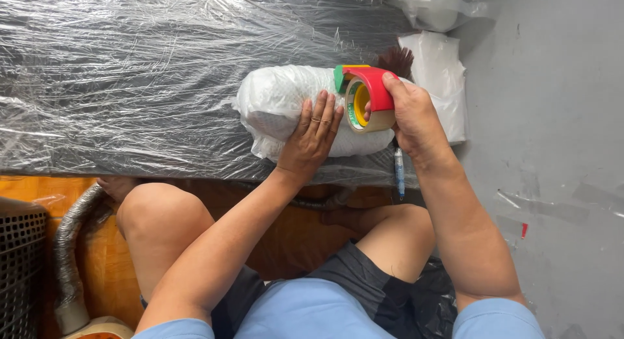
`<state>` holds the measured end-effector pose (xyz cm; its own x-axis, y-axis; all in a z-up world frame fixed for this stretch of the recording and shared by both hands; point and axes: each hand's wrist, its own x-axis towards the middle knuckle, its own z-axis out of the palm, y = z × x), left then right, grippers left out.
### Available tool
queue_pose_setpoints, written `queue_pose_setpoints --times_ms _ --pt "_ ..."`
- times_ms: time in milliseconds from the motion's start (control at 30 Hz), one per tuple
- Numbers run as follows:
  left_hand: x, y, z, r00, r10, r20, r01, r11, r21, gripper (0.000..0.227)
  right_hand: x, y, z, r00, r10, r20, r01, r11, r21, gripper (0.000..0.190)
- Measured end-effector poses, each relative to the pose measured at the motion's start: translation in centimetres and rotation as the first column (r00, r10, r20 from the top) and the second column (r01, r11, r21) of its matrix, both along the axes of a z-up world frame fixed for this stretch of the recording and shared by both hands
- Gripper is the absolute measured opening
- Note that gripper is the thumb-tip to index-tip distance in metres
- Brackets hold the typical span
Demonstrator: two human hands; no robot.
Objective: Putting material into a plastic bag, vacuuming out the air to compress it, and sealing it with tape.
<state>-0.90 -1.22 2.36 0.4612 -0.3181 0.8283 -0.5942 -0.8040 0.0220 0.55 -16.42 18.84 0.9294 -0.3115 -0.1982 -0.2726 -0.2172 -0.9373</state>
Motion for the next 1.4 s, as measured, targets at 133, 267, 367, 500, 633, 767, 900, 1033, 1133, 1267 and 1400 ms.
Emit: queue_pose_setpoints --times_ms 133,267,367,500,633,767,900,1033,1133,1267,1400 --pt "0.5 0.3 0.6 1.000 0.021 0.011 -0.021 0.999 0.025 0.044 -1.0 2.7 0.8 0.998 0.061 0.024 -0.060 0.998 -0.033 0.033" --pt "1.0 0.1 0.6 0.999 0.035 0.020 -0.036 0.999 0.018 0.043 -1.2 1.6 -0.9 0.991 0.083 0.102 -0.082 0.997 -0.010 0.032" --pt "1.2 0.0 0.6 0.999 0.032 0.029 -0.032 0.999 0.002 0.043 -1.8 2.2 -1.5 0.980 0.078 0.180 -0.081 0.997 0.009 0.031" --pt "1.4 -0.3 0.1 0.999 0.028 0.019 -0.028 1.000 0.001 0.042 -3.6 3.2 -2.2 0.968 0.078 0.237 -0.079 0.997 -0.006 0.031" --pt "2.2 -0.6 -0.5 0.999 0.036 0.008 -0.036 0.999 0.002 0.041 -6.7 5.0 -1.8 0.958 0.073 0.278 -0.067 0.997 -0.032 0.031" --pt "2.8 -0.9 -1.1 0.999 0.045 0.000 -0.045 0.999 0.013 0.042 -11.0 6.0 -1.8 0.968 0.021 0.251 -0.013 0.999 -0.036 0.032" --pt "3.6 -1.0 -1.2 0.999 0.033 -0.013 -0.033 0.999 -0.003 0.040 -16.3 6.1 -3.6 0.983 0.005 0.184 0.009 0.997 -0.071 0.032" --pt "3.4 -0.9 -1.1 0.999 0.006 -0.054 -0.004 0.999 0.034 0.041 -20.0 5.7 -5.2 0.990 -0.036 0.138 0.040 0.999 -0.029 0.031" --pt "3.1 -0.8 -0.9 0.998 0.014 -0.065 -0.010 0.998 0.067 0.042 -20.3 5.2 -6.6 0.986 -0.078 0.149 0.074 0.997 0.036 0.027" --pt "2.4 -0.4 -0.3 0.998 0.013 -0.069 -0.007 0.996 0.089 0.043 -20.0 4.5 -8.8 0.982 -0.089 0.164 0.076 0.993 0.085 0.028" --pt "0.7 0.0 0.6 0.996 0.020 -0.085 -0.009 0.991 0.135 0.044 -20.4 4.2 -8.6 0.989 -0.066 0.134 0.049 0.991 0.126 0.030"
